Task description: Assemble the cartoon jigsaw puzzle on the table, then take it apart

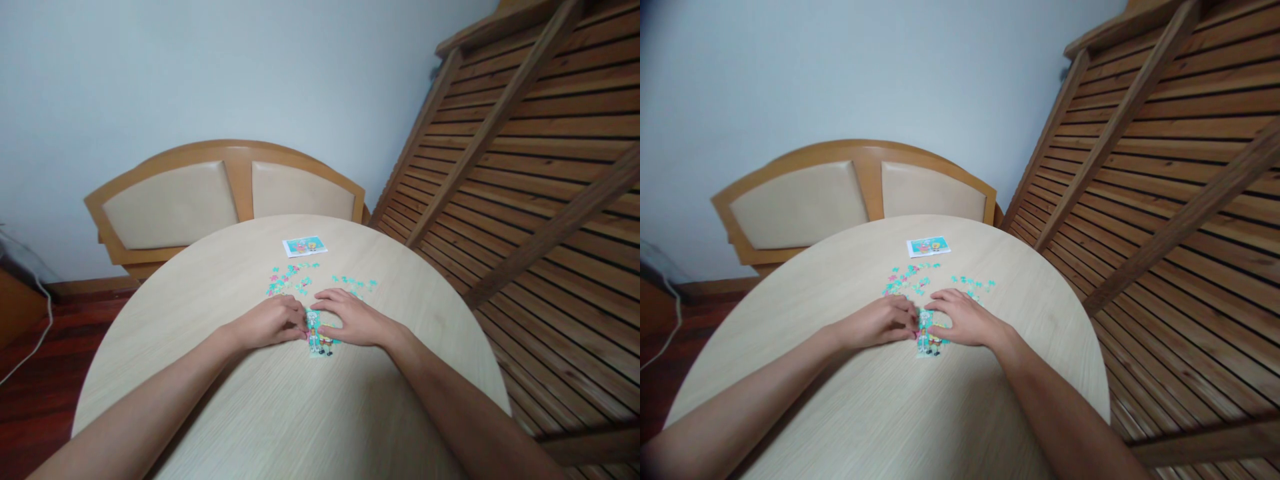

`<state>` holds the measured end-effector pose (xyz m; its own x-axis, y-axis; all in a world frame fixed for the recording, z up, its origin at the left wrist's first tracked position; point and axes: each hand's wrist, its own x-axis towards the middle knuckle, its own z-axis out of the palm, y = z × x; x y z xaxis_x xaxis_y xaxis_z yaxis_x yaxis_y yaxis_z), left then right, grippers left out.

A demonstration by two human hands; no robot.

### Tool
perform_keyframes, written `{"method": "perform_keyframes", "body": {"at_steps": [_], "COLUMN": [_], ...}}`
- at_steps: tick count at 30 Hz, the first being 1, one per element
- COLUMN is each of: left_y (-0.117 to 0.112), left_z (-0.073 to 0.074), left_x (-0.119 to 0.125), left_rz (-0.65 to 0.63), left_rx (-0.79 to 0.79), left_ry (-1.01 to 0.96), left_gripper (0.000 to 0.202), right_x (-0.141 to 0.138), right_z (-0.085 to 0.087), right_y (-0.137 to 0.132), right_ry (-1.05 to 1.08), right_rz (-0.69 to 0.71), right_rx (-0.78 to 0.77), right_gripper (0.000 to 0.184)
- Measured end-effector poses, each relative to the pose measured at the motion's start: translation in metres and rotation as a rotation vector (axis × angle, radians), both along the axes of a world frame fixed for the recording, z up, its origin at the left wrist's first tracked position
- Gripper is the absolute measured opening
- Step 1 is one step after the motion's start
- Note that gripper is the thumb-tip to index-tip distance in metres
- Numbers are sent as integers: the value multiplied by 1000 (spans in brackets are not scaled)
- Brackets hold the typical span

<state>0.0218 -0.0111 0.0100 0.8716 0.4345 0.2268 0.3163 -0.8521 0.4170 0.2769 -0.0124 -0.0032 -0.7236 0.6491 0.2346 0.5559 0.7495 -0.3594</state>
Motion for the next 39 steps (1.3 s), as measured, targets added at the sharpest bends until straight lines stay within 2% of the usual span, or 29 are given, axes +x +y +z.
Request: {"method": "perform_keyframes", "body": {"at_steps": [8, 12, 22, 29, 31, 33, 36, 39], "left_y": [-4, -6, -6, -5, -3, 3, 14, 26], "left_z": [4, 6, 5, 3, 2, -2, -12, -25], "left_x": [-1, 2, 2, -2, -6, -11, -19, -24], "left_rz": [-32, -35, -34, -26, 5, 89, 248, 341], "left_rx": [244, 309, 311, 221, 203, 214, 261, 262], "left_ry": [127, 169, 144, 77, 50, 20, -39, -42], "left_gripper": [20, 18, 19, 20, 21, 23, 28, 34], "right_x": [2, 4, 4, 8, 13, 19, 22, 20], "right_z": [1, 1, -1, -2, -1, 1, 5, 7], "right_y": [-1, 0, 1, 4, 6, 7, 6, 3], "right_ry": [-15, -36, -22, 12, 37, 58, 62, 53], "right_rz": [2, 0, 4, 28, 37, 35, 23, 33], "right_rx": [-23, -40, -28, -81, -99, -91, -50, -35], "right_gripper": [42, 40, 43, 41, 39, 38, 36, 37]}}
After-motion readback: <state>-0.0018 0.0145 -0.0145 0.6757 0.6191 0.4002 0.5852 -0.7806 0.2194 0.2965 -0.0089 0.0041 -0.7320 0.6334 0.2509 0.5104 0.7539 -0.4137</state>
